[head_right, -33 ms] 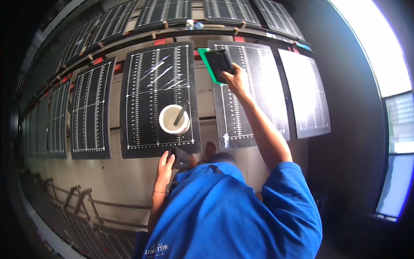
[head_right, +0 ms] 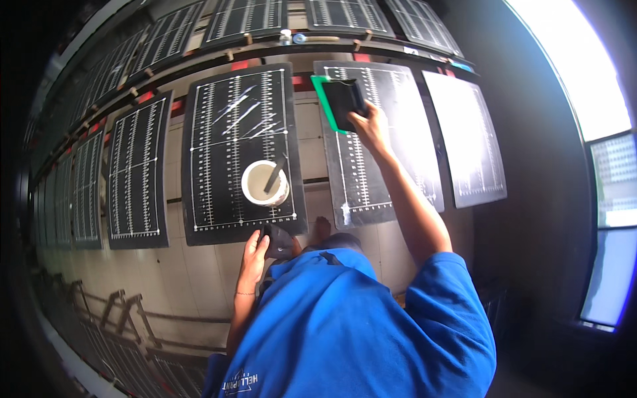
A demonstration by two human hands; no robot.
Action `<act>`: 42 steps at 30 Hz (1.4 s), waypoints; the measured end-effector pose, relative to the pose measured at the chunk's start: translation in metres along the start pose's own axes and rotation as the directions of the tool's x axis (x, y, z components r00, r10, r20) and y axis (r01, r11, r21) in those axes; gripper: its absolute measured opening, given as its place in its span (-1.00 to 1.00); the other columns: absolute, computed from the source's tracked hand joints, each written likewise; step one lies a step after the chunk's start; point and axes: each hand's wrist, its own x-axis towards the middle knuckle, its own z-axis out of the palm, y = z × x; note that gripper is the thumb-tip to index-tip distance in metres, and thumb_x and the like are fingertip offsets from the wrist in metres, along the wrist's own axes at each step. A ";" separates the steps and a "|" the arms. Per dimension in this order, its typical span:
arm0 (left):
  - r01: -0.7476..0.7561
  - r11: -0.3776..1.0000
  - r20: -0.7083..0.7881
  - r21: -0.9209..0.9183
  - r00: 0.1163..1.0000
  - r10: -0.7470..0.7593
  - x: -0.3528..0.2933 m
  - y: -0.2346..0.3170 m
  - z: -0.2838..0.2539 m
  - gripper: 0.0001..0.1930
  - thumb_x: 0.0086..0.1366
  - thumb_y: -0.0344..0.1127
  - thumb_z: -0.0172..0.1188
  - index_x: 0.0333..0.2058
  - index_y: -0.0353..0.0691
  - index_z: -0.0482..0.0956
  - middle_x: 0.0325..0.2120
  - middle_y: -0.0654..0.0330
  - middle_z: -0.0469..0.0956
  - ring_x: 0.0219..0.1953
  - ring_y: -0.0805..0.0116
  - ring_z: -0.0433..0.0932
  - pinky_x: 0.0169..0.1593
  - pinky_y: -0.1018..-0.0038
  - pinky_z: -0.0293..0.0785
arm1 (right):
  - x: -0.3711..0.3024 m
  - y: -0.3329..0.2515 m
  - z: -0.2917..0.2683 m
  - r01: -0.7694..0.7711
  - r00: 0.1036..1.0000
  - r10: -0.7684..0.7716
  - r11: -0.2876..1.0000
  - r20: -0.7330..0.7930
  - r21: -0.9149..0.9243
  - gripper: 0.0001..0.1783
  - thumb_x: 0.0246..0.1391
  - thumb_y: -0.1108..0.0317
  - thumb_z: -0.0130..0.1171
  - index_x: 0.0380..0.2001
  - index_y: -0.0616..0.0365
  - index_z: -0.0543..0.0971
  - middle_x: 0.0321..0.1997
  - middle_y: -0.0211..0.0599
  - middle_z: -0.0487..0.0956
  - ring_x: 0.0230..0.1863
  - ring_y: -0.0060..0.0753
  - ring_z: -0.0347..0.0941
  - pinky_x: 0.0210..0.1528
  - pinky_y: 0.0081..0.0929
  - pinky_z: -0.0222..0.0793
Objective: The person scoops white ink from a bucket using a spatula and applies it to a screen printing mesh. They then use a squeegee to spread the ink evenly across the screen. The person repeats this process on multiple screens arranged on a rack.
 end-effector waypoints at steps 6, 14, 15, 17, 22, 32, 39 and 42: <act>0.033 0.982 0.266 0.184 0.960 -0.082 0.031 0.003 0.019 -0.25 0.44 -0.08 0.17 0.32 -0.58 0.12 0.34 -0.14 0.22 0.40 0.19 0.16 0.43 0.37 0.06 | -0.117 -0.016 -0.097 0.357 0.913 -0.121 0.699 0.390 -0.619 -0.65 -0.16 0.36 0.36 -0.19 0.04 0.64 -0.21 -0.34 0.66 -0.08 -0.19 0.57 -0.04 -0.28 0.47; 0.070 0.998 0.409 0.010 0.910 -0.068 0.022 0.024 0.049 -0.43 0.43 -0.25 0.18 0.26 -0.49 0.27 0.15 0.11 0.44 0.18 0.42 0.39 0.27 0.49 0.30 | -0.136 0.001 -0.101 0.614 0.773 -0.237 0.509 0.588 -0.603 -0.53 -0.19 0.43 0.30 -0.08 0.03 0.62 -0.07 -0.39 0.63 -0.01 -0.25 0.54 0.01 -0.29 0.44; 0.082 0.996 0.349 0.048 0.933 -0.093 0.013 0.034 0.057 -0.40 0.43 -0.23 0.18 0.27 -0.52 0.25 0.18 0.09 0.42 0.21 0.40 0.37 0.29 0.47 0.28 | -0.143 0.005 -0.102 0.626 0.764 -0.233 0.492 0.601 -0.605 -0.50 -0.21 0.46 0.31 -0.06 0.04 0.62 -0.08 -0.37 0.63 -0.03 -0.24 0.54 0.00 -0.30 0.46; 0.051 0.994 0.220 0.100 0.973 -0.072 0.005 0.024 0.062 -0.38 0.43 -0.20 0.19 0.27 -0.51 0.24 0.19 0.08 0.41 0.22 0.40 0.36 0.29 0.47 0.28 | -0.162 0.007 -0.112 0.674 0.716 -0.234 0.476 0.657 -0.565 -0.45 -0.24 0.48 0.32 -0.03 0.06 0.61 -0.09 -0.37 0.61 -0.07 -0.23 0.54 -0.05 -0.31 0.48; 0.064 0.994 0.007 -0.087 0.998 -0.064 0.000 -0.066 0.058 -0.31 0.40 -0.12 0.23 0.32 -0.44 0.21 0.19 0.13 0.40 0.18 0.42 0.38 0.22 0.46 0.34 | -0.178 0.017 -0.156 0.788 0.503 -0.191 0.503 0.843 -0.356 -0.47 -0.16 0.44 0.27 0.01 0.04 0.61 -0.09 -0.43 0.60 -0.04 -0.33 0.53 0.00 -0.34 0.49; -0.191 0.934 -0.623 -0.301 0.781 -0.041 -0.064 -0.123 0.207 -0.47 0.38 -0.11 0.24 0.24 -0.12 0.36 -0.02 0.34 0.49 -0.11 0.58 0.49 -0.18 0.56 0.37 | -0.081 0.022 -0.120 0.872 0.345 -0.338 0.459 0.876 -0.167 -0.60 -0.11 0.44 0.24 -0.10 0.01 0.64 -0.12 -0.36 0.64 -0.05 -0.18 0.56 -0.02 -0.27 0.52; -0.167 0.908 -0.701 -0.385 0.692 -0.170 -0.120 -0.175 0.289 -0.23 0.33 0.01 0.29 0.37 -0.15 0.15 0.25 0.17 0.34 0.25 0.32 0.33 0.24 0.12 0.21 | -0.127 0.039 -0.156 0.909 0.077 -0.437 0.400 0.896 0.116 -0.74 -0.01 0.42 0.12 -0.19 0.07 0.55 -0.17 -0.35 0.56 -0.03 -0.25 0.52 -0.01 -0.29 0.48; -0.185 0.895 -0.724 -0.407 0.663 -0.192 -0.132 -0.184 0.310 -0.24 0.35 0.00 0.27 0.37 -0.15 0.14 0.25 0.15 0.34 0.25 0.31 0.33 0.25 0.11 0.20 | -0.122 0.039 -0.166 0.906 -0.033 -0.452 0.364 0.892 0.218 -0.73 0.00 0.43 0.11 -0.17 0.06 0.56 -0.15 -0.35 0.57 0.00 -0.25 0.52 0.03 -0.28 0.47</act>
